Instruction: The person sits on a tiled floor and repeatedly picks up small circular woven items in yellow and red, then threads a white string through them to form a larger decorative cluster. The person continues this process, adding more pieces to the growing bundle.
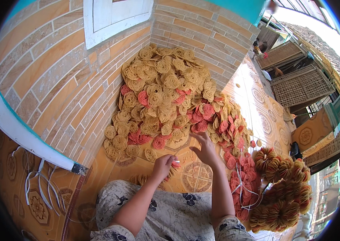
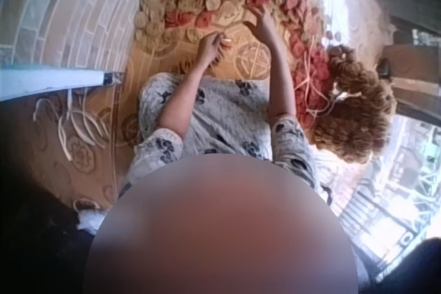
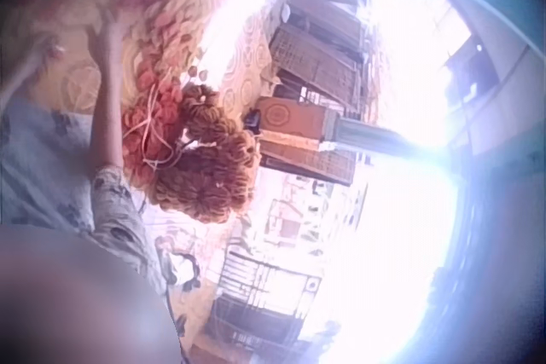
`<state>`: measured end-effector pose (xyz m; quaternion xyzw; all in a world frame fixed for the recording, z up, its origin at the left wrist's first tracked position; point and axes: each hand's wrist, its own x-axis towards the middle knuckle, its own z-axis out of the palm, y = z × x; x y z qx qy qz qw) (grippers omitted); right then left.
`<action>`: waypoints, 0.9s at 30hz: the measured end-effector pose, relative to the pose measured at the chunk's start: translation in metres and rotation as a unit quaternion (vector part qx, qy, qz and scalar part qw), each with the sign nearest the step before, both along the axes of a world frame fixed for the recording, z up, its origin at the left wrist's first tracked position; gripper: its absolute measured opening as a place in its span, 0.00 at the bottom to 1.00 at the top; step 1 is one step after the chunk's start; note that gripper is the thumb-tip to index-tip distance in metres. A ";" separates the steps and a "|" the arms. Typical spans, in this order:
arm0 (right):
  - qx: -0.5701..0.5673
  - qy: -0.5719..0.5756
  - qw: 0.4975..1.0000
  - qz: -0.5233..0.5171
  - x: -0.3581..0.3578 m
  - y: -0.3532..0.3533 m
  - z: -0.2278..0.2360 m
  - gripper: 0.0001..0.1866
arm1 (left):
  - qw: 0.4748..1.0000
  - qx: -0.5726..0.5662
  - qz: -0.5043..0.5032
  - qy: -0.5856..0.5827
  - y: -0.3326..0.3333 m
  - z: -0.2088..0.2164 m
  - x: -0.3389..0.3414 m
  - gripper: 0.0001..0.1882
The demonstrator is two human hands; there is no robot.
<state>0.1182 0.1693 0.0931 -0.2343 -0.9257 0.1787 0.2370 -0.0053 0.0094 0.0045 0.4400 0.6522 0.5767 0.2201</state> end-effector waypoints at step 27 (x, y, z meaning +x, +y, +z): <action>-0.699 0.271 0.661 -0.029 0.041 0.019 -0.102 0.09 | 0.926 -0.200 -0.116 -0.298 0.001 -0.011 0.009 0.12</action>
